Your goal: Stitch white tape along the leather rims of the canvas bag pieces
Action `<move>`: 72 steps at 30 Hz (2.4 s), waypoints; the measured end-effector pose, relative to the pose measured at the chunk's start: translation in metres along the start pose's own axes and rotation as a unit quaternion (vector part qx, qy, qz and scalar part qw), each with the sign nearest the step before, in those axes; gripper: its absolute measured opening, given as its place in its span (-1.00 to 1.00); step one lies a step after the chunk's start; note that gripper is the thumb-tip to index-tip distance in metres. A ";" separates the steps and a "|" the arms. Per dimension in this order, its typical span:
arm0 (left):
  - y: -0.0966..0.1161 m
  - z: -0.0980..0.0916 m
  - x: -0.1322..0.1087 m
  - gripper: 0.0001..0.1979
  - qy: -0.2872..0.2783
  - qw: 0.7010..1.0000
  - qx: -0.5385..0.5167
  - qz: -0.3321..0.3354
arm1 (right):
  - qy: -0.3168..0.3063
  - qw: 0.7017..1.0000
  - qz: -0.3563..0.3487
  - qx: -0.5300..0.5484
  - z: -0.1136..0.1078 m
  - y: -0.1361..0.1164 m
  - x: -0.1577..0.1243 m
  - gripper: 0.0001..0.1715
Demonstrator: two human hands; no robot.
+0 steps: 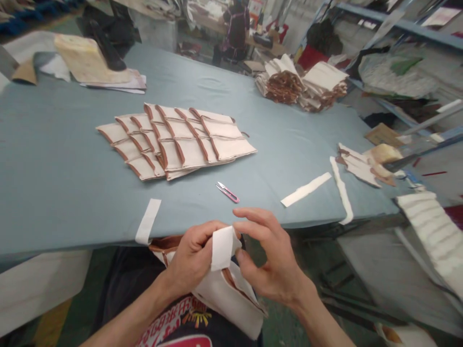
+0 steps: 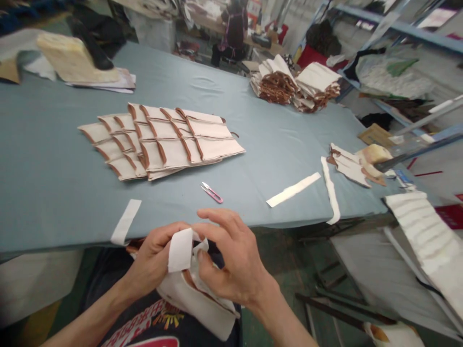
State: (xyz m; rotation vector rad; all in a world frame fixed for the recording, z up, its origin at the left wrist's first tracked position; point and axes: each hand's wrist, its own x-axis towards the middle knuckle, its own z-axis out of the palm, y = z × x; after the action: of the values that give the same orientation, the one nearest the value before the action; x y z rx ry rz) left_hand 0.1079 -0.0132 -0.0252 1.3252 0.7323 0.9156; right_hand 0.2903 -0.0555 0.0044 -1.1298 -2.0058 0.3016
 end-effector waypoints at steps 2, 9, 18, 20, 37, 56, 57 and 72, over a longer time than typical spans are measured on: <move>0.002 0.001 0.001 -0.64 0.005 1.000 -0.005 -0.008 | -0.018 0.999 -0.040 0.007 0.003 0.000 0.010 -0.44; 0.008 0.003 0.001 -0.48 -0.001 0.999 0.002 -0.034 | -0.076 0.991 -0.067 0.093 0.005 0.009 0.017 -0.36; 0.004 0.010 -0.001 -0.54 -0.013 0.999 0.033 -0.032 | -0.002 0.985 -0.022 0.171 0.012 0.006 0.014 -0.77; 0.004 0.011 -0.003 -0.60 -0.018 0.998 0.056 -0.023 | 0.043 0.971 0.062 0.226 0.017 -0.001 0.011 -0.85; -0.001 -0.006 -0.096 -0.65 0.172 0.939 0.028 -0.297 | 0.215 0.657 0.493 0.529 0.140 -0.008 -0.046 -0.52; 0.027 -0.031 -0.075 -0.73 0.074 0.954 0.262 -0.127 | 0.038 0.834 0.366 0.412 0.042 -0.011 -0.021 -0.56; 0.029 -0.033 -0.072 -0.73 0.069 0.957 0.257 -0.115 | 0.008 0.844 0.362 0.396 0.033 -0.016 -0.016 -0.59; 0.031 -0.053 -0.047 -0.63 -0.023 0.984 0.151 -0.091 | -0.108 0.872 0.402 0.256 0.046 -0.040 -0.002 -0.67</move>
State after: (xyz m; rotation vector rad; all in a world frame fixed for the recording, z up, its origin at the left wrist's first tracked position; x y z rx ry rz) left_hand 0.0355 -0.0288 -0.0039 1.5102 0.9686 0.6413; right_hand 0.2324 -0.0718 -0.0054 -1.5515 -1.3726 1.3487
